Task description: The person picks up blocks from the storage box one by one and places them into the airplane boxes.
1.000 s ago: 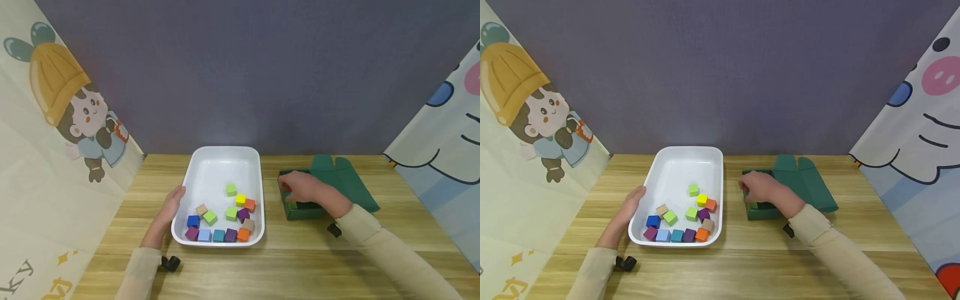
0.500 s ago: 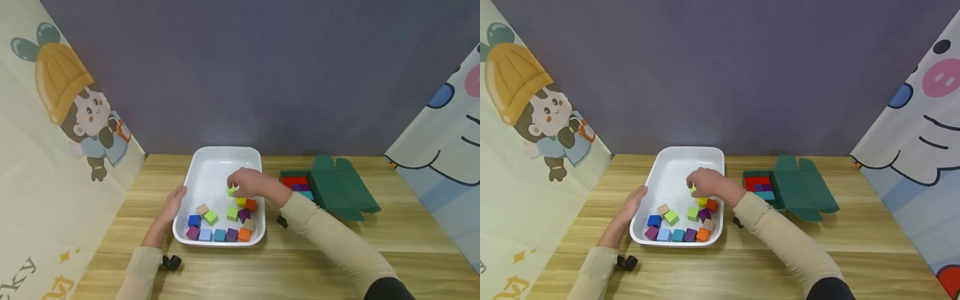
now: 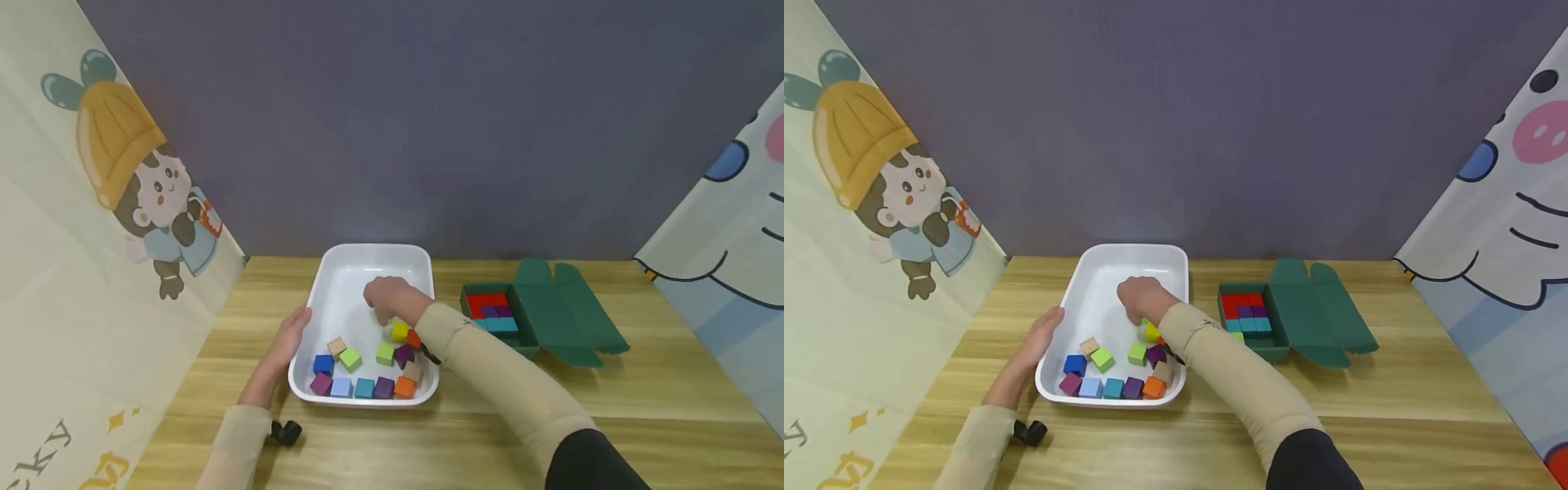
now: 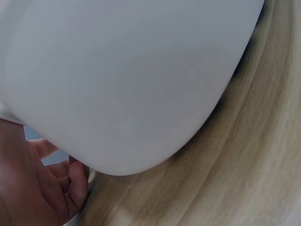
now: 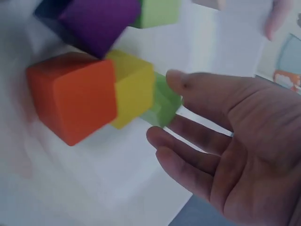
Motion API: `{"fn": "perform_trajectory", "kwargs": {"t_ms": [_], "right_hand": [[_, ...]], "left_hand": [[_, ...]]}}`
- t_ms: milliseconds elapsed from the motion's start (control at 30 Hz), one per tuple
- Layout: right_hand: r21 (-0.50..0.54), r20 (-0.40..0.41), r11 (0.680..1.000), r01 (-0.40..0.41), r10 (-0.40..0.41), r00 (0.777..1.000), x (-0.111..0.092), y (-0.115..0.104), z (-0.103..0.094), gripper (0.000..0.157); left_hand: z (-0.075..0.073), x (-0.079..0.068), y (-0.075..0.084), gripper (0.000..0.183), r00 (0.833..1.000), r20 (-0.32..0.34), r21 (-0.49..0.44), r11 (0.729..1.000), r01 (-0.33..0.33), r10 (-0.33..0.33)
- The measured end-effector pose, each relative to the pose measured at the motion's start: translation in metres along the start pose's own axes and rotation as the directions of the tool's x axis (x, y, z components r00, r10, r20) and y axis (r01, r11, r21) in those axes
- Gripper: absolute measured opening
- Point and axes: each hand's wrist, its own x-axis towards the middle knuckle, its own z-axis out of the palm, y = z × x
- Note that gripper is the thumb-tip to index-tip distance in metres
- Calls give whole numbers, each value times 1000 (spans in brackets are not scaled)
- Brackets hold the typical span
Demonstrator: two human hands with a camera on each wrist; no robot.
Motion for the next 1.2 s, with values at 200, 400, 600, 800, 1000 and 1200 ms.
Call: {"fn": "perform_trajectory", "kwargs": {"t_ms": [200,400,600,800,1000,1200], "right_hand": [[-75,-5,997,-4,4,1000,4,1,6,16],[31,11,999,-9,9,1000,-7,1,-4,23],[65,-6,996,58,-57,998,-36,7,-21,32],[79,-70,986,149,-144,987,-81,33,-30,30],[122,-159,978,171,-151,976,-134,74,-25,27],[181,-204,963,199,-161,966,-171,122,-4,19]], "left_hand": [[5,-8,23,56,999,31,-20,1000,9,-9],[5,-5,20,57,999,35,-12,1000,4,-3],[2,7,1,58,999,36,8,1000,-4,4],[3,7,0,62,1000,23,24,1000,-21,20],[1,4,1,65,1000,9,54,998,-26,26],[-3,1,1,67,1000,12,65,998,-25,24]]}}
